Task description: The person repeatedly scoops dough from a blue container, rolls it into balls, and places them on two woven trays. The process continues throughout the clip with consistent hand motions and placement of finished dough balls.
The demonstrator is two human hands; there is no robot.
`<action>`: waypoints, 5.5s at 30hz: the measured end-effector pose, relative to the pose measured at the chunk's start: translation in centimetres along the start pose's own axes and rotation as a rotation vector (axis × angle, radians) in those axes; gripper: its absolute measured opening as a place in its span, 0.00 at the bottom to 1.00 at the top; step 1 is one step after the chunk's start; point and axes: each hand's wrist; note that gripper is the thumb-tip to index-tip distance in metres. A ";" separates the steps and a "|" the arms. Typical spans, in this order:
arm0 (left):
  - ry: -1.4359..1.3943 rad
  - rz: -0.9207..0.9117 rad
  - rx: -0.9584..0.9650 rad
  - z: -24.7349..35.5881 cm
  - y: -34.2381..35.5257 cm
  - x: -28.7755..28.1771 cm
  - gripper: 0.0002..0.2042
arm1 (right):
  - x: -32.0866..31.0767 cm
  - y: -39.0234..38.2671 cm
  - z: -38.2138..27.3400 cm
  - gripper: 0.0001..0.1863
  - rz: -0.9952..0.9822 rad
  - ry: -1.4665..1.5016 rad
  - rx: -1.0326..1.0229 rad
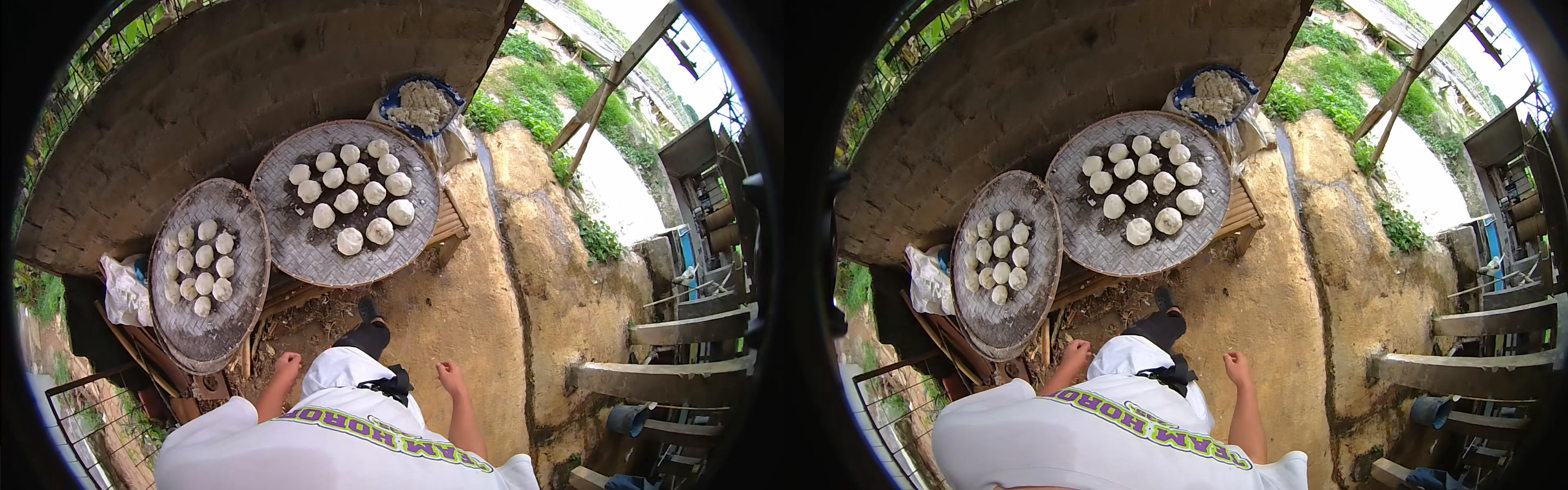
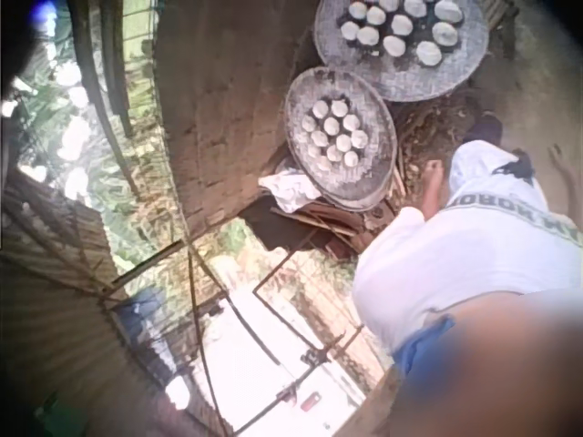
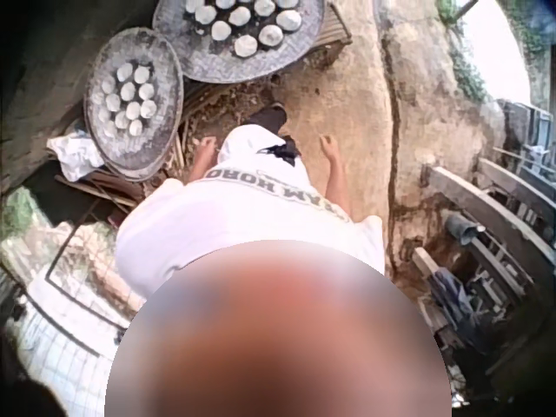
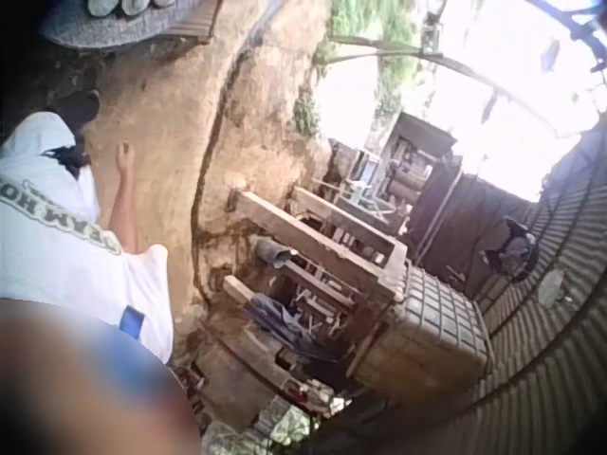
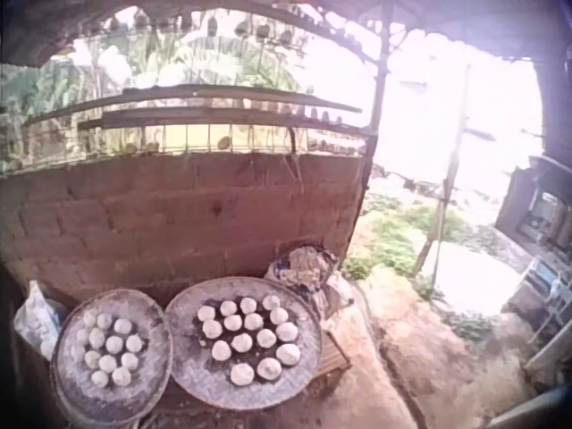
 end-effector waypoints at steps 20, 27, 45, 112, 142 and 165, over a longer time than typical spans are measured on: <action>-0.523 -0.099 -0.249 29.8 4.7 20.7 0.13 | -18.8 47.5 -41.8 0.20 -0.087 -0.398 -0.805; -0.981 0.305 -0.535 28.2 -0.9 27.1 0.17 | -9.7 73.8 -57.4 0.27 0.013 -0.796 -1.076; -1.047 0.292 -0.538 38.1 -3.6 35.1 0.21 | -7.5 78.4 -55.3 0.19 -0.312 -1.285 -0.925; -1.361 -0.763 0.167 91.1 32.1 48.4 0.19 | -21.8 77.6 -69.4 0.27 -0.256 -0.338 -1.290; -1.347 -0.692 0.170 89.2 32.8 48.9 0.17 | -21.8 77.8 -69.6 0.27 -0.311 -0.309 -1.270; -1.430 -0.710 0.158 89.8 30.4 47.8 0.09 | -25.3 74.8 -72.4 0.24 -0.536 -0.211 -0.832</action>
Point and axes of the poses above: each hand's wrist, its own y-axis towards the middle knuckle, its own x-axis out of the palm, z = x × y, and after that the axes turned 7 degrees about -x, right-handed
